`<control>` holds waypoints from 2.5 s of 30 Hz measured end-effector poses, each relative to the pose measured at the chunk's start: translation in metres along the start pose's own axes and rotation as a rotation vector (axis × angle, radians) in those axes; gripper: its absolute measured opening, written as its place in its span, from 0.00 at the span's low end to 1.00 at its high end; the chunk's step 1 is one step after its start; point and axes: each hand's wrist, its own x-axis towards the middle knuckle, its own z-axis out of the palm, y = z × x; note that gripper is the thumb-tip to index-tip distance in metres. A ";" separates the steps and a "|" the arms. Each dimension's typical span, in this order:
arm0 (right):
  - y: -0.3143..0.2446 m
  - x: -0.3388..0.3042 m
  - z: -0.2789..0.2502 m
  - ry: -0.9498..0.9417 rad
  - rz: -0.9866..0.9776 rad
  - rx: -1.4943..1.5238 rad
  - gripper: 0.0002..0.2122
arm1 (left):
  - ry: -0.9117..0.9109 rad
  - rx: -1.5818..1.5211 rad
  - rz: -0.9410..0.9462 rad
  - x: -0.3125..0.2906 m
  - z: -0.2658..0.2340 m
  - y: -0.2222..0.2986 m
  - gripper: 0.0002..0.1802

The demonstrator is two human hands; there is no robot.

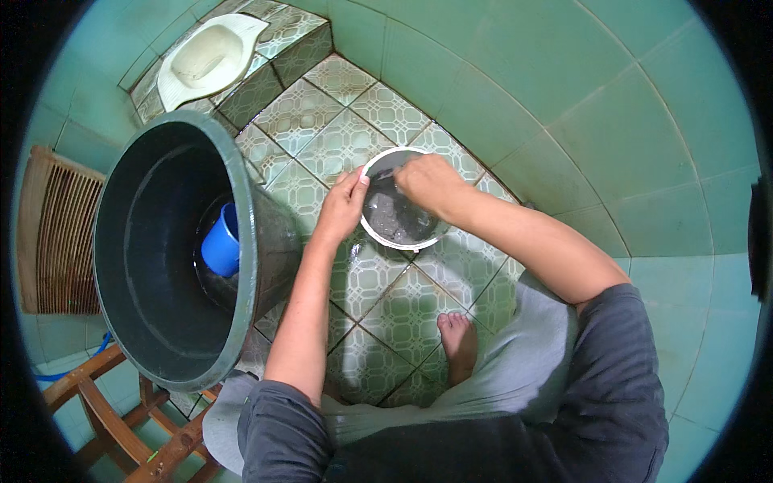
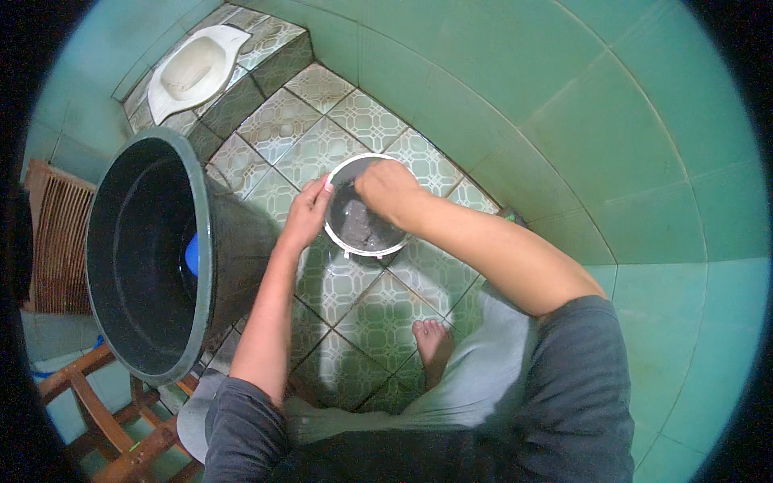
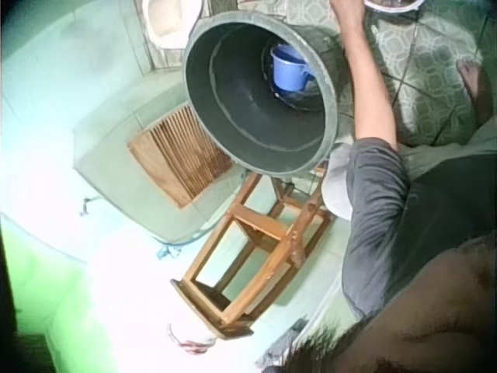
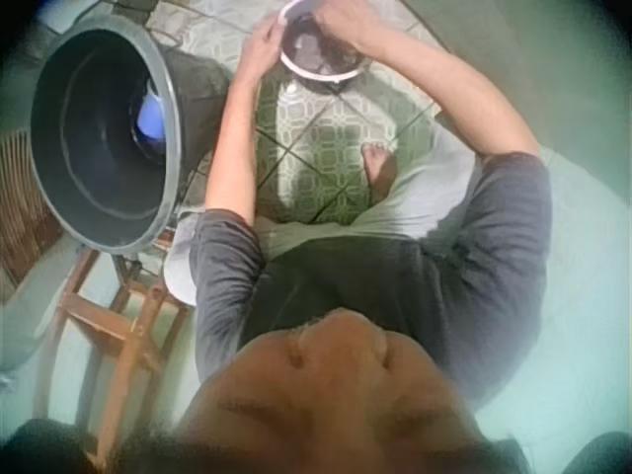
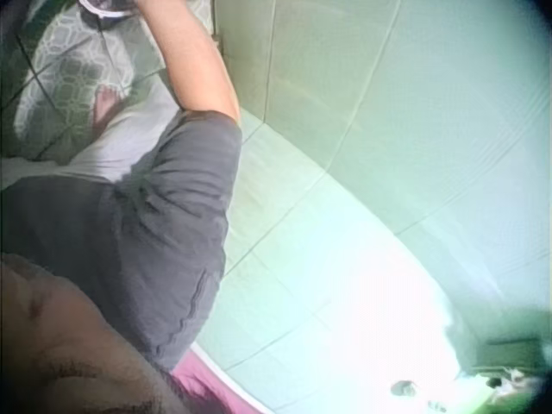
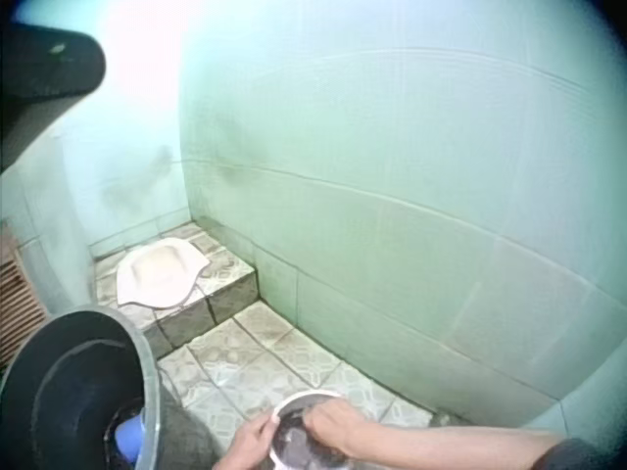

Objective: The person prepares a small batch of cement by pouring water from a blue scoop into a bucket containing grey powder and stirring it with a trowel. They then add more dry powder from a plastic bag and continue mixing the contents until a thick consistency is achieved.

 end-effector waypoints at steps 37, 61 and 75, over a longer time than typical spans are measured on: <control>0.004 0.016 -0.010 -0.195 -0.385 -0.151 0.07 | 0.074 -0.048 0.003 0.003 0.012 0.000 0.20; 0.017 0.031 -0.049 -0.698 -0.176 0.197 0.08 | 0.180 -0.153 -0.078 0.001 0.019 -0.002 0.18; -0.010 0.032 -0.033 -0.872 0.083 0.096 0.08 | 0.213 -0.158 -0.023 0.001 0.019 -0.002 0.17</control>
